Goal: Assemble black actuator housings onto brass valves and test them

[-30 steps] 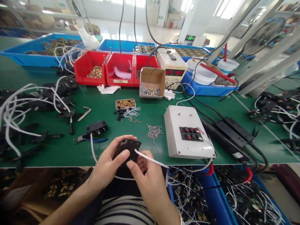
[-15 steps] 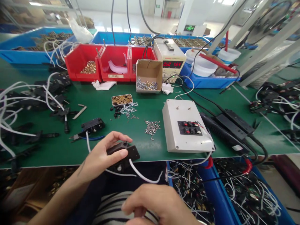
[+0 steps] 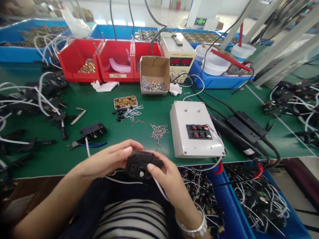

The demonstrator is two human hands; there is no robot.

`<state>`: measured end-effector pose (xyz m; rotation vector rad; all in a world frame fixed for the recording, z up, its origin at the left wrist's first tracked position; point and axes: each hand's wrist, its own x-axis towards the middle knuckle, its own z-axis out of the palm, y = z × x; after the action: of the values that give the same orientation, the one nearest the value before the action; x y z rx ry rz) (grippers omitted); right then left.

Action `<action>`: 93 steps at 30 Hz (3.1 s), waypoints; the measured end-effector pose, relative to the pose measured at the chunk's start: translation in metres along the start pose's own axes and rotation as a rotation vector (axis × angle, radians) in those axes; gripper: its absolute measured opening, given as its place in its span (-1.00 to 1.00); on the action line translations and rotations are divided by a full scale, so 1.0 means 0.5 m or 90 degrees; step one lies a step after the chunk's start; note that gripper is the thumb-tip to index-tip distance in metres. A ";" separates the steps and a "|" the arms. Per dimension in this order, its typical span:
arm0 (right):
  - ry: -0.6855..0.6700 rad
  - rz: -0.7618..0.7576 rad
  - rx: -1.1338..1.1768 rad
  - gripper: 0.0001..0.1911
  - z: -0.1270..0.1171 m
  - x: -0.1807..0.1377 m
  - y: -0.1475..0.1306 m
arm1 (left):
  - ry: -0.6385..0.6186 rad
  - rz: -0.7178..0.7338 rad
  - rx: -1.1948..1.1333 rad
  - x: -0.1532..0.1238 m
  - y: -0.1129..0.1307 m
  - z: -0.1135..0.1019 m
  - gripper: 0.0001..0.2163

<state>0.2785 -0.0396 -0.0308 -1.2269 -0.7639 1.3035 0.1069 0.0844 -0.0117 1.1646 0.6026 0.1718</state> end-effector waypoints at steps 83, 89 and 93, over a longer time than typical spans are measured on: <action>0.236 0.081 0.075 -0.47 -0.001 -0.070 0.048 | 0.342 0.220 0.729 0.147 -0.032 0.053 -0.88; 0.250 0.086 0.030 -0.37 0.003 -0.063 0.052 | 0.230 0.445 0.630 0.064 0.001 0.085 -0.93; 0.274 0.073 -0.007 -0.39 0.006 -0.064 0.051 | 0.171 0.482 0.667 0.053 -0.009 0.095 -0.90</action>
<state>0.2628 -0.0739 -0.0476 -1.5126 -0.3963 1.0712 0.1531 0.0558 -0.0127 2.3906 0.4474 0.7232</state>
